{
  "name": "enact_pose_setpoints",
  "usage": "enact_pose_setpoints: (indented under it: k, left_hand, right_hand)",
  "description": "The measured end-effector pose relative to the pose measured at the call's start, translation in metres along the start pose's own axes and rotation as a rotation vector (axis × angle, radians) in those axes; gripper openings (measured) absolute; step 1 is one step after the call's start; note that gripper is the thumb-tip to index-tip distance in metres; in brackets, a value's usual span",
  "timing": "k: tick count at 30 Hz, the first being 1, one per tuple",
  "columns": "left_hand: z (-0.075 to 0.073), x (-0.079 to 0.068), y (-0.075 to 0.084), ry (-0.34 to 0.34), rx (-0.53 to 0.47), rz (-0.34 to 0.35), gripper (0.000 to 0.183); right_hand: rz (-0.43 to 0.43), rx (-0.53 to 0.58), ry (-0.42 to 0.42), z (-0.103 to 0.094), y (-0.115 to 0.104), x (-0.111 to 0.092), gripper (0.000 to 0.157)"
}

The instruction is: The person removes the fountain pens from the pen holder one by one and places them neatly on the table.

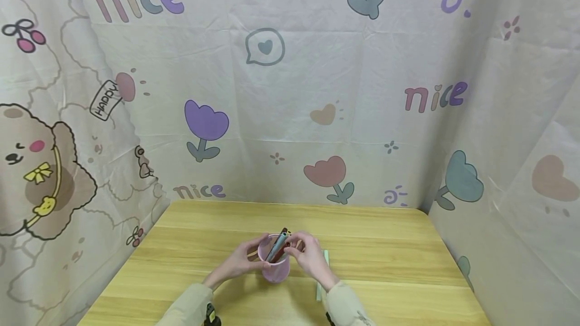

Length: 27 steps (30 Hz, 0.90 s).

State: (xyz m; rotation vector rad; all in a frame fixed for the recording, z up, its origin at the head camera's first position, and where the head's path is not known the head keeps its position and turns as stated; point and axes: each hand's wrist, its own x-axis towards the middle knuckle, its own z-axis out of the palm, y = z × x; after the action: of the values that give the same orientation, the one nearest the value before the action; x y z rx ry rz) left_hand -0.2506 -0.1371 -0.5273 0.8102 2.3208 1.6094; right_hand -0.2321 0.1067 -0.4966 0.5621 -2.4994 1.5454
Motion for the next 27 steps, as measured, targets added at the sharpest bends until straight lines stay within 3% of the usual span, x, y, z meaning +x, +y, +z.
enact_pose_setpoints:
  k: [7, 17, 27]
  left_hand:
    - [0.0, 0.0, 0.0, 0.007, 0.01, 0.0, 0.089]
    - [0.001, 0.0, 0.0, 0.007, -0.019, -0.008, 0.091]
    - [0.0, -0.001, 0.003, 0.003, 0.056, -0.005, 0.089]
  right_hand:
    - [-0.022, 0.044, 0.041, -0.007, -0.004, -0.004, 0.016]
    - [0.032, 0.162, 0.036, -0.02, -0.008, -0.007, 0.019]
    - [-0.168, 0.325, 0.068, -0.036, -0.004, -0.007, 0.018]
